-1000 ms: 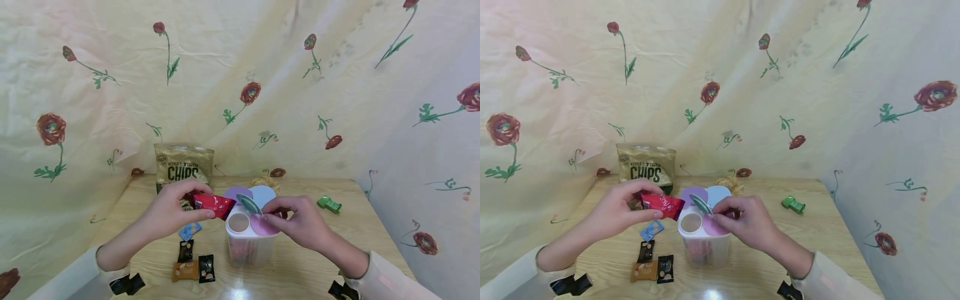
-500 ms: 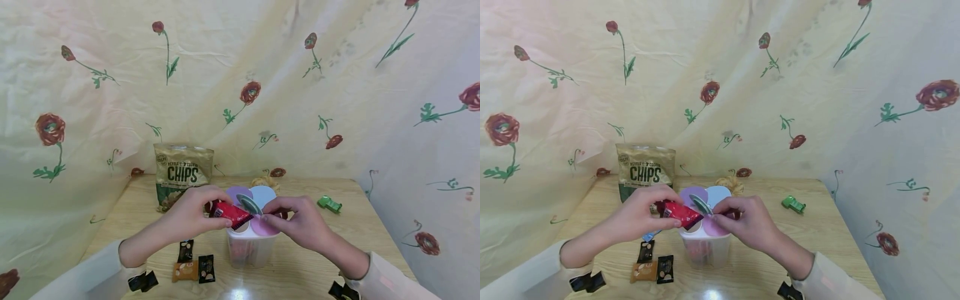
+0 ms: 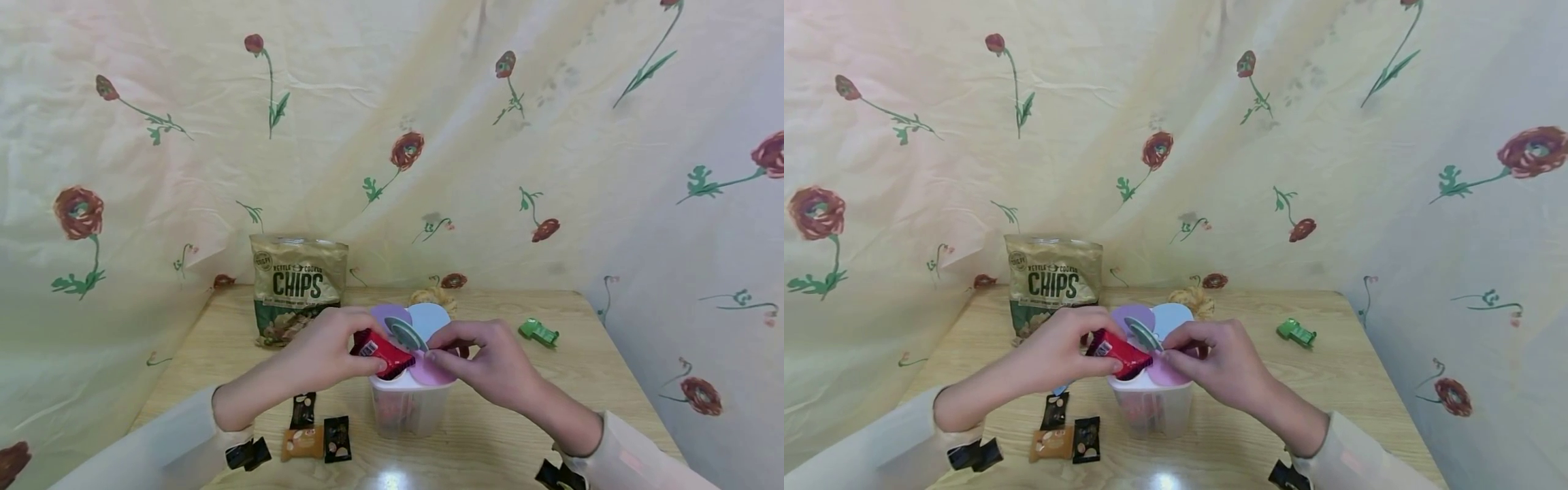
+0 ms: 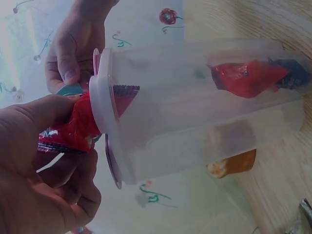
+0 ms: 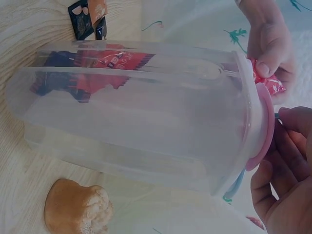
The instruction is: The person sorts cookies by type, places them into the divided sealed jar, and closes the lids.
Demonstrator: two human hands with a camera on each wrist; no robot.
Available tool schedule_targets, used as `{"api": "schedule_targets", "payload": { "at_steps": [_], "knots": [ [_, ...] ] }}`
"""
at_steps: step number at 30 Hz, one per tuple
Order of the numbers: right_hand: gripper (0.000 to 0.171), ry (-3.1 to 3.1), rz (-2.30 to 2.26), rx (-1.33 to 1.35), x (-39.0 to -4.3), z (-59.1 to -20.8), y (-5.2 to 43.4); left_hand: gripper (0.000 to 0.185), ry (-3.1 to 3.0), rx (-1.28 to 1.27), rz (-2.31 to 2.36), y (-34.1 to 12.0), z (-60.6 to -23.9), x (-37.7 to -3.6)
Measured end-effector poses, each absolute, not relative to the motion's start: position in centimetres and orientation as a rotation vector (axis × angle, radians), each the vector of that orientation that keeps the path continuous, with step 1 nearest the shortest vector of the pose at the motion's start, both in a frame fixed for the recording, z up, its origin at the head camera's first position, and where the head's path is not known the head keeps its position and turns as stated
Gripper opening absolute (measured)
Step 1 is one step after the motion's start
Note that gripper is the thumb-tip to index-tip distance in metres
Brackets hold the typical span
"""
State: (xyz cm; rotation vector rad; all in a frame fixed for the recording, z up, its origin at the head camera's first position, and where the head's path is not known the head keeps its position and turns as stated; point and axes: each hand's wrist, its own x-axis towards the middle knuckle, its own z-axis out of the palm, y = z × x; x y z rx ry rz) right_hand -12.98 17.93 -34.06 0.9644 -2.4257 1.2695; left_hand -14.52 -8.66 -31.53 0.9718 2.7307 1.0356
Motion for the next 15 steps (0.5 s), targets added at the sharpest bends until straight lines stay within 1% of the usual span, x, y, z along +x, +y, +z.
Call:
{"api": "schedule_targets", "payload": {
  "at_steps": [9, 15],
  "knots": [
    [0.017, -2.429, 1.269, 0.964, -13.03, -34.02, 17.94, 0.017, 2.736, 0.996, 0.982, -8.00, -31.72, -14.59],
    [0.016, -2.426, 1.290, 0.964, -13.02, -34.07, 17.95, 0.012, 2.693, 0.965, 0.954, -7.59, -31.78, -14.82]
  ]
}}
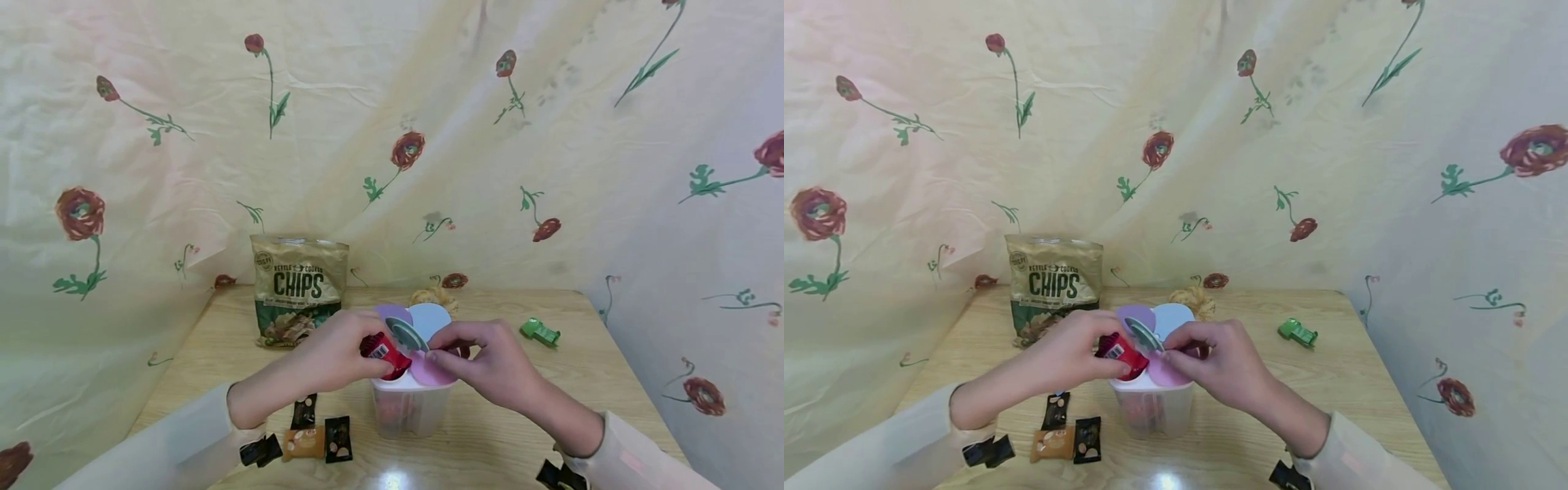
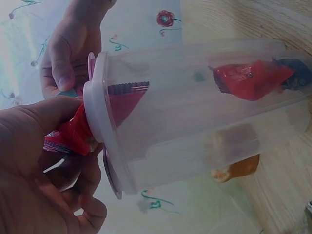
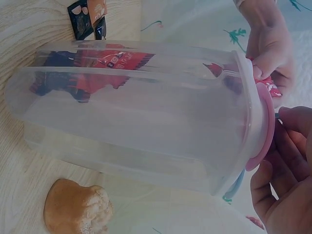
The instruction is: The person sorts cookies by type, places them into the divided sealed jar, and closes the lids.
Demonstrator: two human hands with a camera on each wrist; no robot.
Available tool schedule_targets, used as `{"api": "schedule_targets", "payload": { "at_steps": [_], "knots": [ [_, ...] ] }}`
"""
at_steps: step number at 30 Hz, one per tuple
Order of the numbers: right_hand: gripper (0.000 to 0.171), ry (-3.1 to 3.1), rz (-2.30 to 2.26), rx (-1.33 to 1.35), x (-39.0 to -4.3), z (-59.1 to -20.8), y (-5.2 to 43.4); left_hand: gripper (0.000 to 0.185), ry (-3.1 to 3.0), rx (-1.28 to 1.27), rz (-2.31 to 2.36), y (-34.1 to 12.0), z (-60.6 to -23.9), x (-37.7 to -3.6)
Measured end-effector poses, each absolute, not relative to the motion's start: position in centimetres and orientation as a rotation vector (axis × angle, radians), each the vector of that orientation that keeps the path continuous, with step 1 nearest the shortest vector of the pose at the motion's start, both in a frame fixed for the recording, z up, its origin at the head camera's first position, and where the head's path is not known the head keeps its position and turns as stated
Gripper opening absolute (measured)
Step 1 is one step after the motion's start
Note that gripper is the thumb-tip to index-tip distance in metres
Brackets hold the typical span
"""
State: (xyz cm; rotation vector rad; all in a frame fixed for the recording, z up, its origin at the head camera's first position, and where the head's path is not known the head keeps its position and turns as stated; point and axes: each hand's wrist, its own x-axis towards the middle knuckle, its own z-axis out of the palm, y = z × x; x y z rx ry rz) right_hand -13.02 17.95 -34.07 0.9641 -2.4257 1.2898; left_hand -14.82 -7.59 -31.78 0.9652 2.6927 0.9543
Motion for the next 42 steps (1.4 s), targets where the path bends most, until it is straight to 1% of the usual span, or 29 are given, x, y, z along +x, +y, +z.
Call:
{"api": "schedule_targets", "payload": {
  "at_steps": [6, 10, 13, 18, 29, 35, 38, 42],
  "knots": [
    [0.018, -2.420, 1.283, 0.967, -13.0, -34.1, 17.9, 0.014, 2.684, 0.988, 0.869, -8.4, -31.2, -14.6],
    [0.019, -2.425, 1.277, 0.963, -13.0, -34.1, 17.9, 0.024, 2.692, 1.020, 0.889, -9.4, -30.4, -14.2],
    [0.018, -2.430, 1.277, 0.958, -13.1, -34.1, 18.0, 0.028, 2.746, 0.995, 0.951, -9.7, -29.9, -13.9],
    [0.017, -2.436, 1.283, 0.957, -13.1, -34.1, 18.0, 0.021, 2.769, 0.979, 0.986, -9.5, -29.7, -13.6],
    [0.015, -2.423, 1.303, 0.979, -13.1, -34.0, 17.9, 0.013, 2.888, 1.150, 0.737, -7.8, -29.9, -14.0],
    [0.014, -2.430, 1.302, 0.961, -13.0, -34.2, 17.9, 0.010, 2.899, 1.178, 0.697, -6.7, -30.4, -13.9],
    [0.012, -2.425, 1.313, 0.966, -13.0, -34.2, 17.8, 0.010, 2.908, 1.220, 0.662, -6.5, -30.7, -13.8],
    [0.013, -2.406, 1.323, 0.982, -12.9, -34.1, 17.9, 0.017, 2.892, 1.310, 0.569, -6.5, -30.8, -13.8]
  ]
}}
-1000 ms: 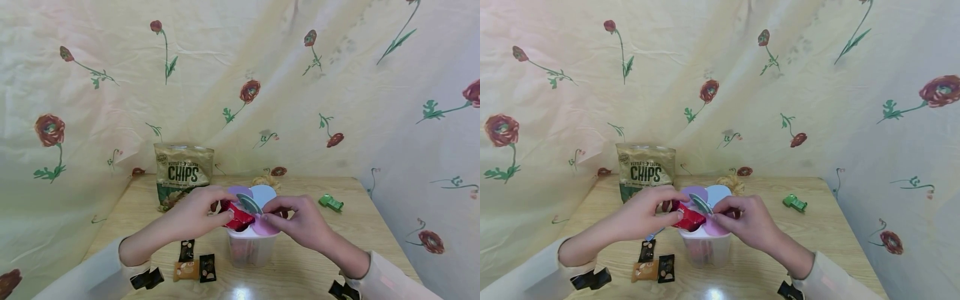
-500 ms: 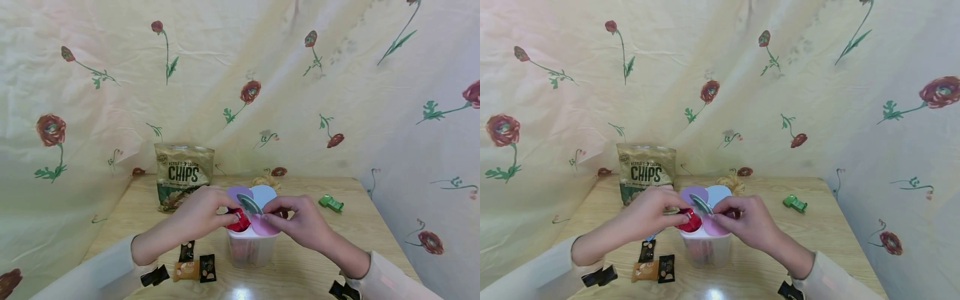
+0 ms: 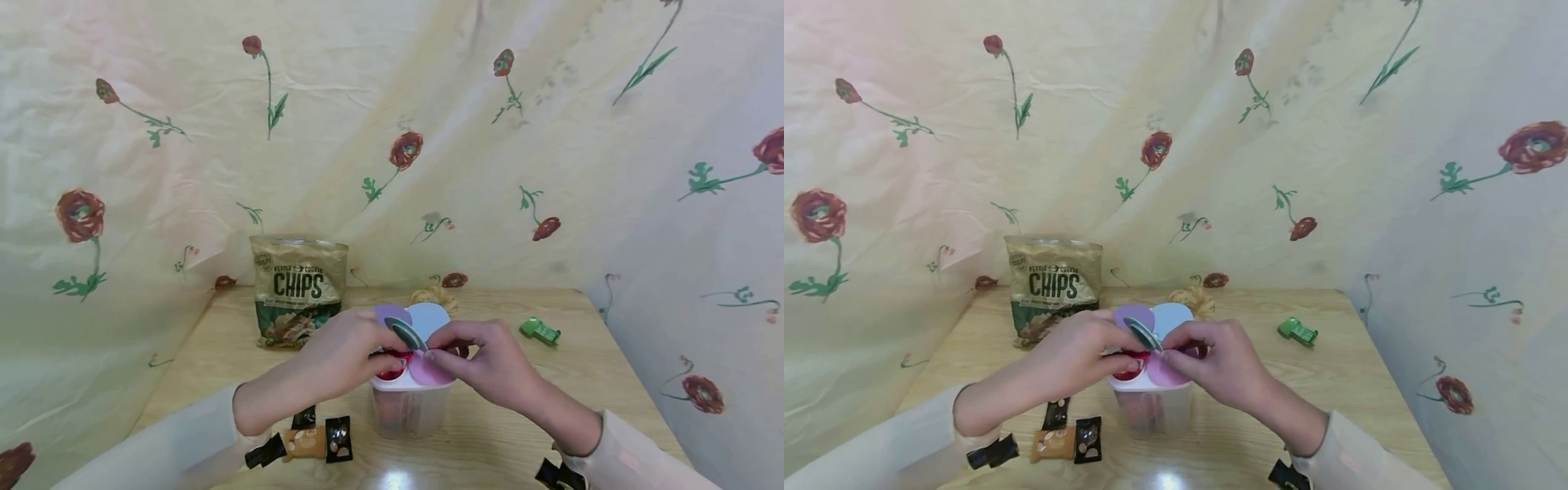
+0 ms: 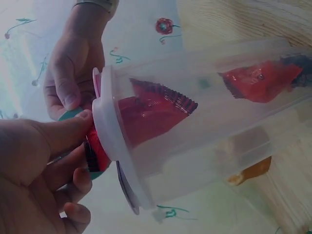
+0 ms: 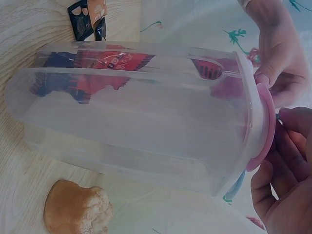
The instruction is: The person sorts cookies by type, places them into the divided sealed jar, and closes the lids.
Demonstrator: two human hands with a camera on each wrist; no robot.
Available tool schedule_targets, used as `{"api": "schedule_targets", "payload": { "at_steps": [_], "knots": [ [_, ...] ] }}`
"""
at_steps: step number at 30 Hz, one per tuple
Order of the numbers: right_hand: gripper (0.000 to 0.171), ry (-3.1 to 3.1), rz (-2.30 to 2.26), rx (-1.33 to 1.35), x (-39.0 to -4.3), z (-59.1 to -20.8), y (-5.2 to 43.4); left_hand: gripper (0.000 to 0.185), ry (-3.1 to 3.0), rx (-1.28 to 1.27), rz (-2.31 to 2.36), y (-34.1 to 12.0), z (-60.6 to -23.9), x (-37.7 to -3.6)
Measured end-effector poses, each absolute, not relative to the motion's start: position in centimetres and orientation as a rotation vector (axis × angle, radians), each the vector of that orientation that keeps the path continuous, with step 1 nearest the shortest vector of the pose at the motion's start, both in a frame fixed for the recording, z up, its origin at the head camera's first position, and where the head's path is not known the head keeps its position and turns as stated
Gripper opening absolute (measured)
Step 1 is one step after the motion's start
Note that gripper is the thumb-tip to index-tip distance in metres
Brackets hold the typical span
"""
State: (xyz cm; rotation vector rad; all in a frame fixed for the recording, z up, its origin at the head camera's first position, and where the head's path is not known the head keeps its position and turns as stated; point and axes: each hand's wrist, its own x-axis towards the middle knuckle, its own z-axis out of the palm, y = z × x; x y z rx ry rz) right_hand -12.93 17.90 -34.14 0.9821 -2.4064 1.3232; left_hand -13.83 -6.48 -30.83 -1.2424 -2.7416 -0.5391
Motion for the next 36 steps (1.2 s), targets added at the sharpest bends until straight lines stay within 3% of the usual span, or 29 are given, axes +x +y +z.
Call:
{"api": "schedule_targets", "payload": {
  "at_steps": [7, 14, 25, 36],
  "knots": [
    [0.014, -2.404, 1.325, 0.991, -13.0, -34.0, 18.0, 0.041, -2.773, -1.330, -0.403, -7.5, -30.2, -12.7],
    [0.014, -2.410, 1.314, 0.983, -13.1, -34.1, 18.0, 0.030, -2.779, -1.321, -0.451, -8.3, -30.1, -11.9],
    [0.017, -2.410, 1.328, 0.968, -12.4, -33.5, 17.4, 0.042, -2.819, -1.428, -0.388, -8.2, -32.1, -12.5],
    [0.019, -2.388, 1.310, 0.995, -11.5, -31.3, 16.7, 0.024, -2.702, -0.947, -1.006, -9.3, -30.6, -13.7]
  ]
}}
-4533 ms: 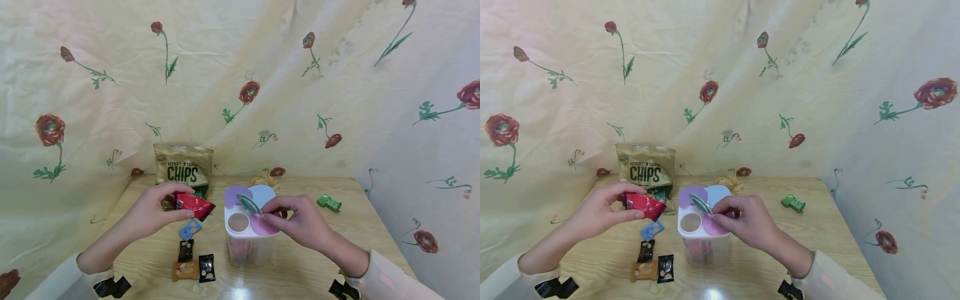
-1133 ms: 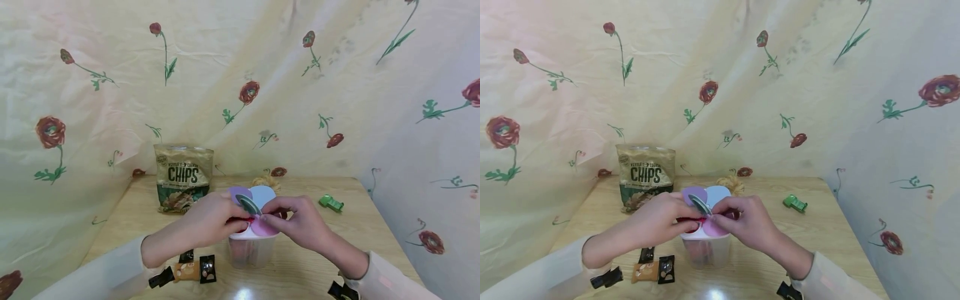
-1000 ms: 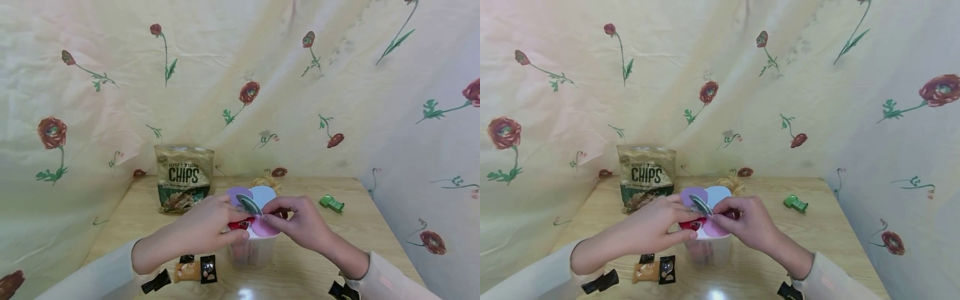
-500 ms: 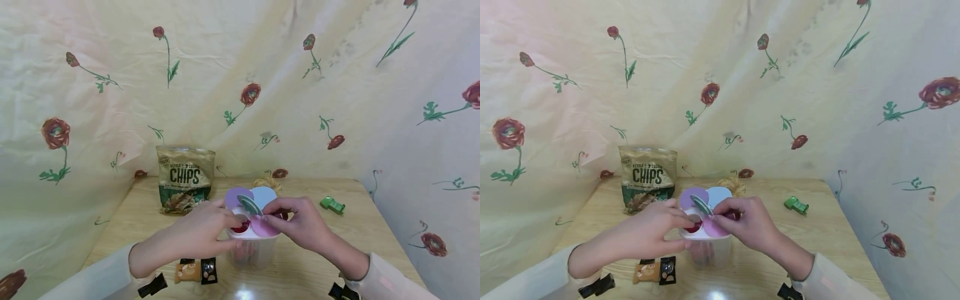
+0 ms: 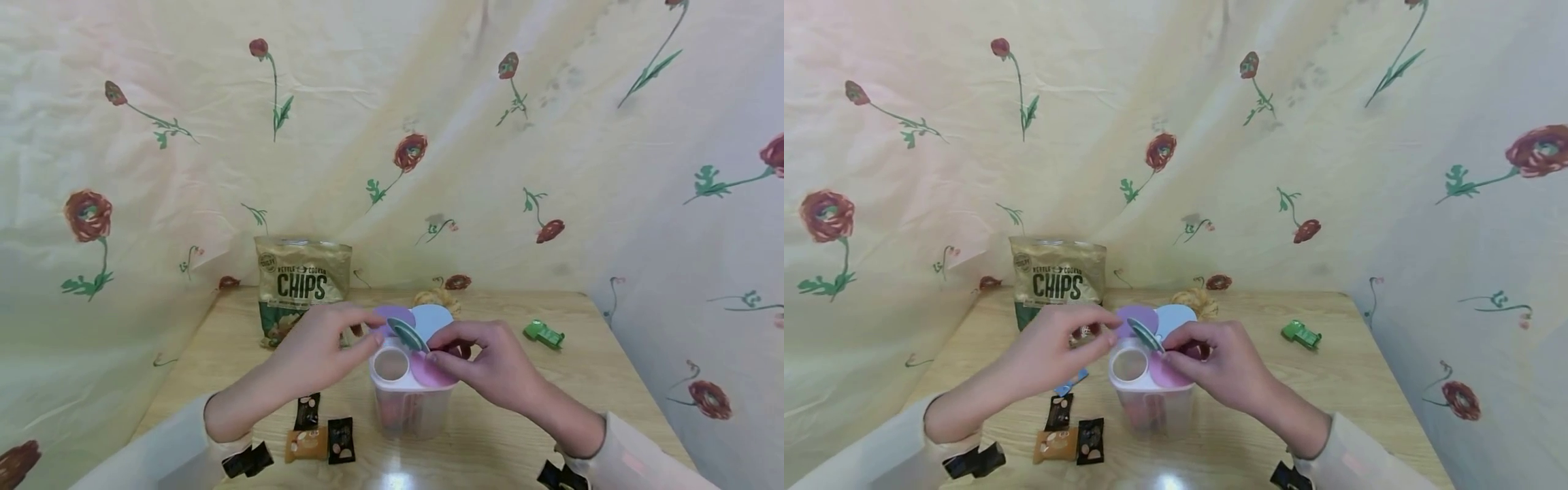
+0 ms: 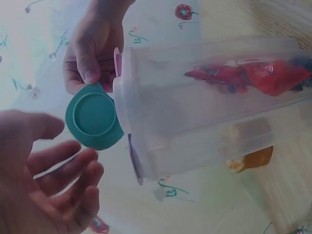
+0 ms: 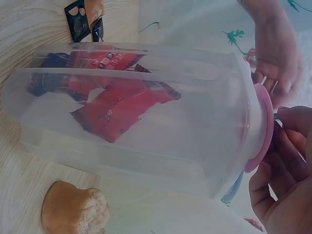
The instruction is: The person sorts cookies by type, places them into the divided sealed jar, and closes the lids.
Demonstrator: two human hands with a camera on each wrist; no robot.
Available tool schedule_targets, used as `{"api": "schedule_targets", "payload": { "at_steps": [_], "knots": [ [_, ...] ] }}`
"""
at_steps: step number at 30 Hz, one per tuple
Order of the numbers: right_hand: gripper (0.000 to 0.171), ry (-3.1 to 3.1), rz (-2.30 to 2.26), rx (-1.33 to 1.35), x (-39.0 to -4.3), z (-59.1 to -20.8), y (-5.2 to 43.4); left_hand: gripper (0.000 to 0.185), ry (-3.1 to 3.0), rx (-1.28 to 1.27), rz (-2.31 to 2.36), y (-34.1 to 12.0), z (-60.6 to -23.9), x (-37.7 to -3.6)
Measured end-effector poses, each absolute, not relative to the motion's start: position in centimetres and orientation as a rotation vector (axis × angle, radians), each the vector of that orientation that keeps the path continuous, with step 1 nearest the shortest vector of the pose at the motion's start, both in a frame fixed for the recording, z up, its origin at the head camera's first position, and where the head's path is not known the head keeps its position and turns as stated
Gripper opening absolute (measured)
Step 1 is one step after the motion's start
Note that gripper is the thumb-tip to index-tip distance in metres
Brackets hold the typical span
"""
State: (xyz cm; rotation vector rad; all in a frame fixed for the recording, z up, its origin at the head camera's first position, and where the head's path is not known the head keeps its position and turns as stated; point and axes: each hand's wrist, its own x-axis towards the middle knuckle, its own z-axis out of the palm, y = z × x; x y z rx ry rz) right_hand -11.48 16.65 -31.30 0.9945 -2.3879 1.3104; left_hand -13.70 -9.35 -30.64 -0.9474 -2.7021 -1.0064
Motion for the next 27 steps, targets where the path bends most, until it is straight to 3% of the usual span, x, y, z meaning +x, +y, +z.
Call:
{"api": "schedule_targets", "payload": {
  "at_steps": [9, 16, 27],
  "knots": [
    [0.018, -2.346, 1.312, 1.081, -11.7, -31.3, 16.5, 0.041, -2.743, -0.737, -1.328, -8.8, -31.1, -14.8],
    [0.016, -2.327, 1.338, 1.128, -12.5, -32.6, 16.8, 0.029, -2.750, -0.756, -1.370, -8.0, -31.1, -15.0],
    [0.015, -2.331, 1.194, 1.109, -13.3, -34.3, 18.2, 0.029, -2.732, -0.754, -1.348, -8.2, -31.4, -14.2]
  ]
}}
